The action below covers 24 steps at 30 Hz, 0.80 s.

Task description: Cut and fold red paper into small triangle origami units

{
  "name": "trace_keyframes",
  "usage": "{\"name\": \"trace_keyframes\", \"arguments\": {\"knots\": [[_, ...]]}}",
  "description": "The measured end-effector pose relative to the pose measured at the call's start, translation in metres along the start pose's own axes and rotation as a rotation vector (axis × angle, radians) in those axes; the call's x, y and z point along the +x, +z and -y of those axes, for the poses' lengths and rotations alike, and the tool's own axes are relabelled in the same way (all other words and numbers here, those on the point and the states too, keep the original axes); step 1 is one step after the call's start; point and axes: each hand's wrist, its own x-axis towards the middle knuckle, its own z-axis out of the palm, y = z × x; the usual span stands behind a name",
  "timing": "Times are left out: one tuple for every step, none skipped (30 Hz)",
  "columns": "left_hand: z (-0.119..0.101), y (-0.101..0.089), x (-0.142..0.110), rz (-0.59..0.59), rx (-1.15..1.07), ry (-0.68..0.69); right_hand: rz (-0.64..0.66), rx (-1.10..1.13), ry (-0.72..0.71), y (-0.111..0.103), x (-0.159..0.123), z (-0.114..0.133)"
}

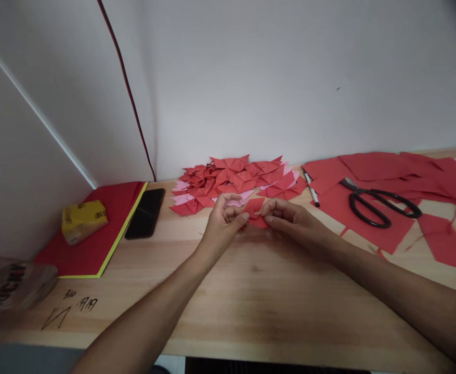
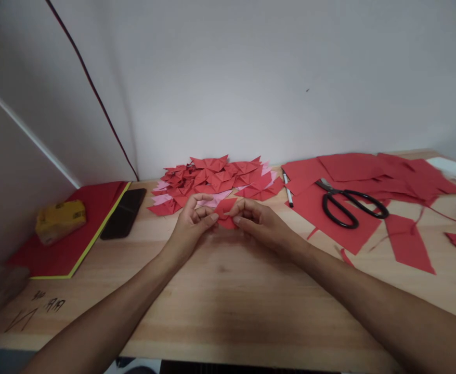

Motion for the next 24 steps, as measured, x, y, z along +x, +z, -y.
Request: {"name": "trace_keyframes", "arguments": {"knots": [[0.0,0.0,0.0,0.002,-0.003,-0.004,-0.007,-0.011,0.005,0.001,0.0,0.001],[0.0,0.0,0.0,0.004,-0.003,-0.004,-0.017,-0.017,0.006,0.001,-0.001,0.002],[0.0,0.001,0.0,0.006,0.003,0.001,-0.028,-0.02,0.004,0.001,-0.001,0.002],[0.0,0.001,0.0,0.009,0.02,0.011,-0.042,-0.021,-0.001,0.002,-0.002,0.003],[0.0,0.001,-0.001,0.012,0.054,0.03,-0.056,-0.02,-0.004,0.002,-0.002,0.003],[0.0,0.002,-0.002,0.008,0.118,0.062,-0.073,-0.02,-0.007,0.002,-0.002,0.003],[0.0,0.002,-0.003,-0.003,0.216,0.111,-0.092,-0.02,-0.007,0.002,-0.002,0.003],[0.0,0.002,-0.005,-0.02,0.345,0.181,-0.11,-0.023,-0.005,0.002,-0.003,0.003],[0.0,0.002,-0.006,-0.041,0.495,0.269,-0.127,-0.025,-0.002,0.002,-0.003,0.004],[0.0,0.002,-0.008,-0.066,0.647,0.368,-0.143,-0.027,0.001,0.002,-0.003,0.004],[0.0,0.002,-0.01,-0.092,0.786,0.467,-0.153,-0.028,0.005,0.003,-0.004,0.005],[0.0,0.002,-0.011,-0.113,0.898,0.556,-0.158,-0.027,0.009,0.004,-0.004,0.005],[-0.001,0.002,-0.012,-0.13,0.979,0.631,-0.159,-0.021,0.013,0.005,-0.005,0.006],[-0.001,0.002,-0.013,-0.141,1.035,0.69,-0.156,-0.013,0.016,0.007,-0.006,0.007],[-0.002,0.002,-0.013,-0.151,1.072,0.736,-0.152,-0.004,0.021,0.008,-0.006,0.008],[-0.003,0.002,-0.013,-0.156,1.096,0.772,-0.147,0.003,0.024,0.01,-0.007,0.009],[-0.004,0.003,-0.013,-0.158,1.114,0.798,-0.142,0.01,0.024,0.011,-0.008,0.009],[-0.005,0.003,-0.013,-0.156,1.125,0.815,-0.137,0.015,0.024,0.012,-0.009,0.01],[-0.006,0.004,-0.013,-0.153,1.132,0.827,-0.131,0.02,0.024,0.013,-0.009,0.01],[-0.006,0.004,-0.013,-0.153,1.133,0.836,-0.128,0.027,0.022,0.013,-0.009,0.01],[-0.007,0.005,-0.014,-0.151,1.13,0.844,-0.125,0.036,0.02,0.013,-0.01,0.009],[-0.007,0.005,-0.014,-0.15,1.123,0.855,-0.122,0.045,0.021,0.013,-0.01,0.009],[-0.007,0.005,-0.014,-0.152,1.112,0.867,-0.12,0.052,0.025,0.013,-0.01,0.008],[-0.007,0.005,-0.015,-0.156,1.1,0.88,-0.119,0.056,0.028,0.013,-0.01,0.008]]}}
